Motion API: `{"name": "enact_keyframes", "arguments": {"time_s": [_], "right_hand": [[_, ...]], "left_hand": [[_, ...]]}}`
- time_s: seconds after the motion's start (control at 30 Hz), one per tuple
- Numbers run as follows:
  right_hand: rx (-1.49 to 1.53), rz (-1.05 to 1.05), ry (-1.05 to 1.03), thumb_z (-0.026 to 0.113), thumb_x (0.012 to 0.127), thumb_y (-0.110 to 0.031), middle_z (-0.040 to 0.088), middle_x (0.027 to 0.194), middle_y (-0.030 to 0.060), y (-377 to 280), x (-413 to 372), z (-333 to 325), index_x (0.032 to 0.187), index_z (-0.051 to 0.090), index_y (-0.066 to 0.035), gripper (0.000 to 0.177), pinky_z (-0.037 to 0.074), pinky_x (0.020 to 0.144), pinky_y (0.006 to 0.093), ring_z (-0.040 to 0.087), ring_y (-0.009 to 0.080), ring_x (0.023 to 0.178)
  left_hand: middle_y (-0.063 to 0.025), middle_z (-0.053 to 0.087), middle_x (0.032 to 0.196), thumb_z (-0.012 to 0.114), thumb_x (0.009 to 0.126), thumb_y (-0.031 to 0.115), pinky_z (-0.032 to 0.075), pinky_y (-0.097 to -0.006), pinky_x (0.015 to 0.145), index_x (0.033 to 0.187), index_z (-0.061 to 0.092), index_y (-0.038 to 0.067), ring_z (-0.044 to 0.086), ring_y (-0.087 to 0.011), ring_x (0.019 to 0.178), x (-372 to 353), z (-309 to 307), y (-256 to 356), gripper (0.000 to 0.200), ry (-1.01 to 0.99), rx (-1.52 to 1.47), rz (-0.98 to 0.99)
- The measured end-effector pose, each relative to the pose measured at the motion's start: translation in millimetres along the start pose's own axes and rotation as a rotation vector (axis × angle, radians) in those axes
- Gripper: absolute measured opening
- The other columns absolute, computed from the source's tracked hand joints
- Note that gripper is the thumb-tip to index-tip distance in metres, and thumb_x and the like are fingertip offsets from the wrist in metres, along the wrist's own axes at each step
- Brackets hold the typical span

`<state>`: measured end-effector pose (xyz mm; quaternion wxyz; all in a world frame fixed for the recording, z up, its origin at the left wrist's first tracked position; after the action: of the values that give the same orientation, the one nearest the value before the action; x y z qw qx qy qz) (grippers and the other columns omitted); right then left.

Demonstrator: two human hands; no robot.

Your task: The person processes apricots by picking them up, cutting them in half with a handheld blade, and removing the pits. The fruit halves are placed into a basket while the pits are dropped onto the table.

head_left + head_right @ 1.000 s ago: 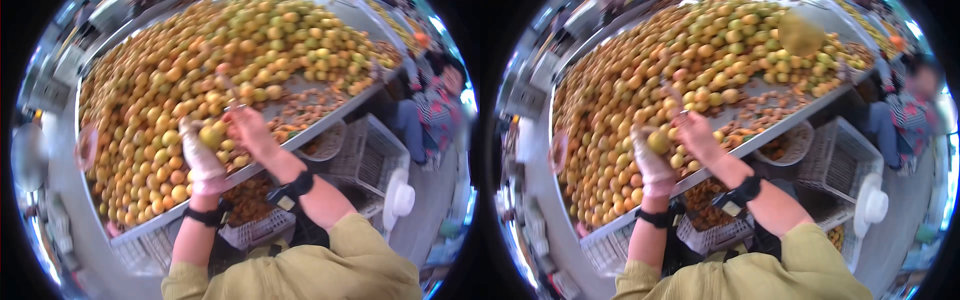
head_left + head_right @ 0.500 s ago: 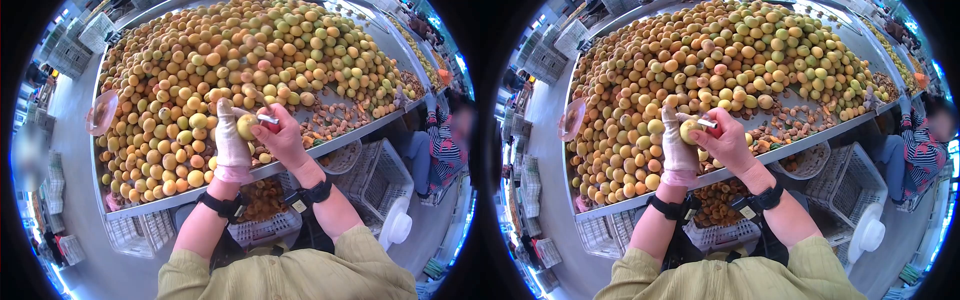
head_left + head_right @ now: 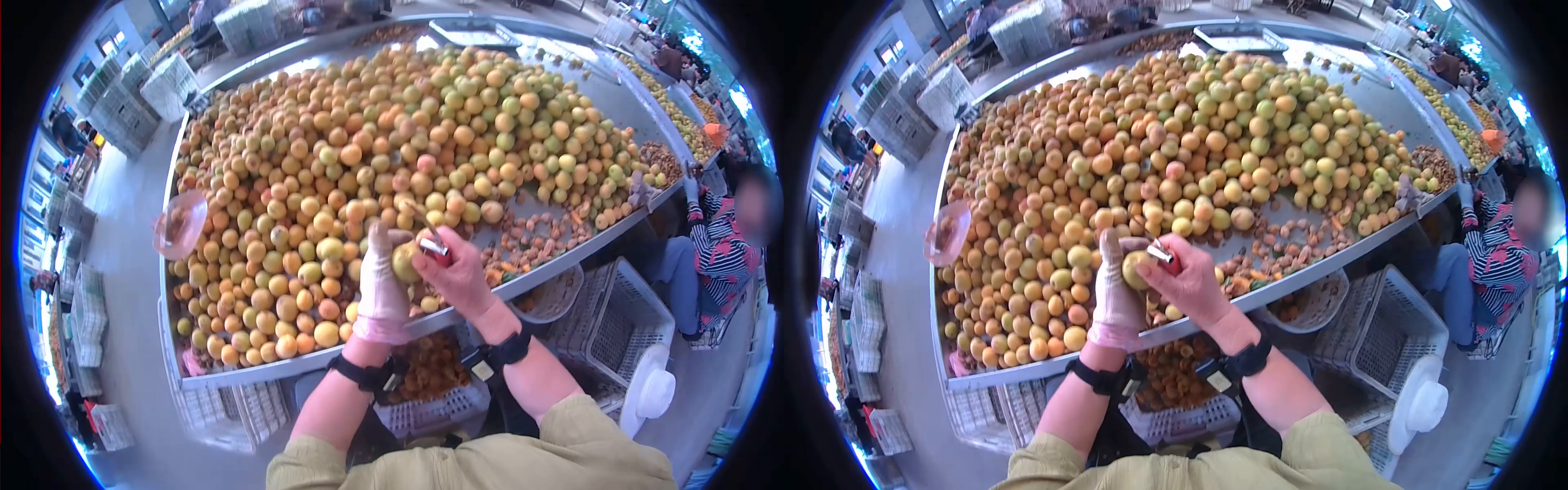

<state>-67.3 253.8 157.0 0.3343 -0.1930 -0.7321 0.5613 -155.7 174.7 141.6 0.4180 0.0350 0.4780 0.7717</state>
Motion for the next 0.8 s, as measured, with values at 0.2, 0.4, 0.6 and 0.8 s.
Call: {"name": "enact_keyframes", "arguments": {"time_s": [0.2,0.4,0.6,0.8], "right_hand": [[-0.055,-0.076,-0.130,0.074,0.077,-0.039,0.051,0.066,0.0001,7.5,3.5,0.9,0.103,0.062,-0.003,0.046,0.042,0.056,0.0213,0.045,0.0076,0.060],[-0.371,-0.139,0.085,0.076,0.070,-0.049,0.051,0.065,0.0041,-8.1,4.2,-7.0,0.087,0.058,-0.004,0.051,0.044,0.052,0.0285,0.051,0.0166,0.056],[-0.212,-0.053,-0.080,0.075,0.071,-0.051,0.055,0.072,0.0059,-4.9,3.5,-0.7,0.104,0.058,-0.004,0.060,0.045,0.056,0.0293,0.054,0.0172,0.063],[-0.255,-0.053,-0.123,0.077,0.075,-0.041,0.058,0.082,0.0016,0.6,6.3,-8.9,0.106,0.058,0.000,0.055,0.045,0.064,0.0208,0.051,0.0075,0.069]], "left_hand": [[-0.0067,0.060,0.091,0.043,0.084,0.070,0.047,-0.0227,0.053,0.114,0.054,0.000,0.061,-0.0132,0.075,6.8,-3.1,-0.4,0.077,-0.043,0.021,-0.070],[-0.0044,0.060,0.090,0.047,0.093,0.051,0.047,-0.0248,0.075,0.098,0.057,0.007,0.058,-0.0123,0.082,2.4,0.1,-4.3,0.046,-0.125,0.063,-0.099],[-0.0033,0.059,0.074,0.039,0.091,0.061,0.036,-0.0235,0.033,0.101,0.057,0.010,0.054,-0.0131,0.051,-2.1,-1.5,-8.6,0.055,-0.129,0.048,-0.243],[-0.0050,0.062,0.086,0.043,0.095,0.049,0.044,-0.0209,0.045,0.108,0.057,0.006,0.057,-0.0095,0.062,16.9,-12.2,-12.3,0.047,-0.191,0.232,-0.147]]}}
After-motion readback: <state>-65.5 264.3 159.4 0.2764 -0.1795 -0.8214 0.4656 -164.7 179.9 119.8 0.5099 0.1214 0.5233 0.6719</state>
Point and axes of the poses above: each hand's wrist, its own x-axis towards the middle knuckle, its own z-axis out of the palm, y = z × x, the point moved 3 cm from there along x, towards the middle knuckle
